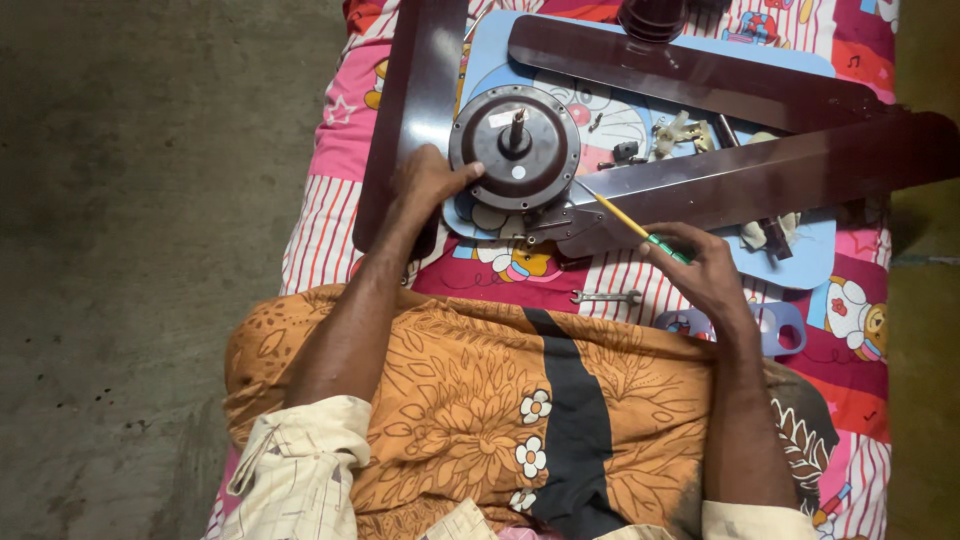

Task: The person is repairing an electric fan by using a screwdriver to adjust the fan motor. They are seated on a bed with fan parts and tools laid out in front of them.

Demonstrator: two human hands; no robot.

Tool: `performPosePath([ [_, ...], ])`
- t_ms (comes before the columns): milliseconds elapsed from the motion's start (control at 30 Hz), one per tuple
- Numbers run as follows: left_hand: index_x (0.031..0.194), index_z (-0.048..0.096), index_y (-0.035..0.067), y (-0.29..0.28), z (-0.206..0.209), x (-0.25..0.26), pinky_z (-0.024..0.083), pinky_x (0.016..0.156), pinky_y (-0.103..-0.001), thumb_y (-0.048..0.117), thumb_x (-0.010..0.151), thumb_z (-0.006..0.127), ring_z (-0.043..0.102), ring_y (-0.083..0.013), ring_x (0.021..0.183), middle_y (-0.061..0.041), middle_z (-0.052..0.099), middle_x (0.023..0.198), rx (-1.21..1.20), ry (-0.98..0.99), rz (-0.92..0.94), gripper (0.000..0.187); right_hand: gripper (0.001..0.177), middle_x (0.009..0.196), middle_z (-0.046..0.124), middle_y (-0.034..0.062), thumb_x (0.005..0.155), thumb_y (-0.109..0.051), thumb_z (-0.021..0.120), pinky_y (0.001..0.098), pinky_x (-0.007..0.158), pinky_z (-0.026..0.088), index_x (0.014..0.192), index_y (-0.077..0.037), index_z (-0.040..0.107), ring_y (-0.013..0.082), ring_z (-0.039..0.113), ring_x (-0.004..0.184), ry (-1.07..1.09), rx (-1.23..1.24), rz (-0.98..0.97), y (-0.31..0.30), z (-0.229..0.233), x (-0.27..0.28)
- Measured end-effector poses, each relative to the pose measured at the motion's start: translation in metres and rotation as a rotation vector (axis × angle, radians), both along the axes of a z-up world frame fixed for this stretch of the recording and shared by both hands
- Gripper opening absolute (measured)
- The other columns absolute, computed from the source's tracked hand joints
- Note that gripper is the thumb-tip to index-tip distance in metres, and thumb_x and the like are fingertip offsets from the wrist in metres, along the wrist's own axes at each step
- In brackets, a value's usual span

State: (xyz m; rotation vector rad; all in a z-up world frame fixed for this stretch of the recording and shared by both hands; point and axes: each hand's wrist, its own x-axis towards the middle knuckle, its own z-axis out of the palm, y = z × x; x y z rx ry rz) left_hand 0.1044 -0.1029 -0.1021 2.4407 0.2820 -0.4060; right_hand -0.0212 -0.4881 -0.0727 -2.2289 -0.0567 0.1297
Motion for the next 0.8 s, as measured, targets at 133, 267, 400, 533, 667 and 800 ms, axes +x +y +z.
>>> performPosePath([
  [133,0.143,0.049,0.000,0.000,-0.013,0.005,0.046,0.106,-0.043,0.033,0.067,0.094,0.056,-0.0340,0.127,-0.022,0.057,0.138,-0.239,-0.463,-0.090,0.094,0.041,0.104,0.078,0.0108,0.087,-0.033,0.078,0.0384,0.083,0.056,0.122,-0.012,0.074,0.0214,0.072,0.097,0.119,-0.009,0.021,-0.007,-0.001,0.001],
  [267,0.146,0.051,0.007,0.002,-0.015,0.005,0.047,0.109,-0.041,0.030,0.062,0.098,0.058,-0.0303,0.128,-0.015,0.059,0.135,-0.252,-0.438,-0.121,0.098,0.039,0.093,0.074,0.0026,0.092,-0.032,0.078,0.0296,0.072,0.053,0.122,-0.008,0.073,0.0114,0.066,0.085,0.104,0.136,0.082,-0.006,-0.002,0.003],
  [400,0.147,0.052,0.012,-0.001,-0.016,0.003,0.050,0.106,-0.039,0.034,0.060,0.099,0.060,-0.0302,0.121,-0.014,0.055,0.124,-0.237,-0.351,-0.100,0.101,0.052,0.065,0.047,-0.0056,0.088,-0.028,0.076,0.0267,0.043,0.027,0.137,-0.013,0.066,0.0079,0.036,0.052,0.474,0.333,-0.025,0.001,-0.006,0.009],
  [533,0.149,0.051,0.011,0.004,-0.023,0.007,0.049,0.107,-0.039,0.033,0.056,0.099,0.058,-0.0322,0.121,-0.015,0.051,0.123,-0.264,-0.365,-0.136,0.107,0.055,0.064,0.046,-0.0082,0.088,-0.025,0.074,0.0239,0.042,0.023,0.140,-0.014,0.063,0.0050,0.032,0.050,0.529,0.336,0.045,0.003,-0.014,0.013],
  [667,0.145,0.050,0.006,0.011,-0.036,0.023,0.049,0.106,-0.038,0.036,0.051,0.099,0.056,-0.0316,0.123,-0.014,0.052,0.125,-0.265,-0.320,-0.142,0.111,0.052,0.099,0.067,-0.0111,0.100,-0.030,0.073,0.0167,0.062,0.048,0.144,-0.007,0.060,-0.0021,0.056,0.079,0.023,0.212,0.273,0.010,-0.031,0.010],
  [800,0.137,0.055,-0.001,0.006,-0.050,0.033,0.050,0.104,-0.040,0.049,0.065,0.093,0.057,-0.0333,0.124,-0.018,0.052,0.131,-0.220,-0.306,-0.045,0.095,0.051,0.078,0.056,-0.0071,0.107,-0.040,0.058,0.0177,0.048,0.039,0.145,-0.007,0.062,-0.0008,0.044,0.058,0.251,0.278,0.033,0.015,-0.040,0.005],
])
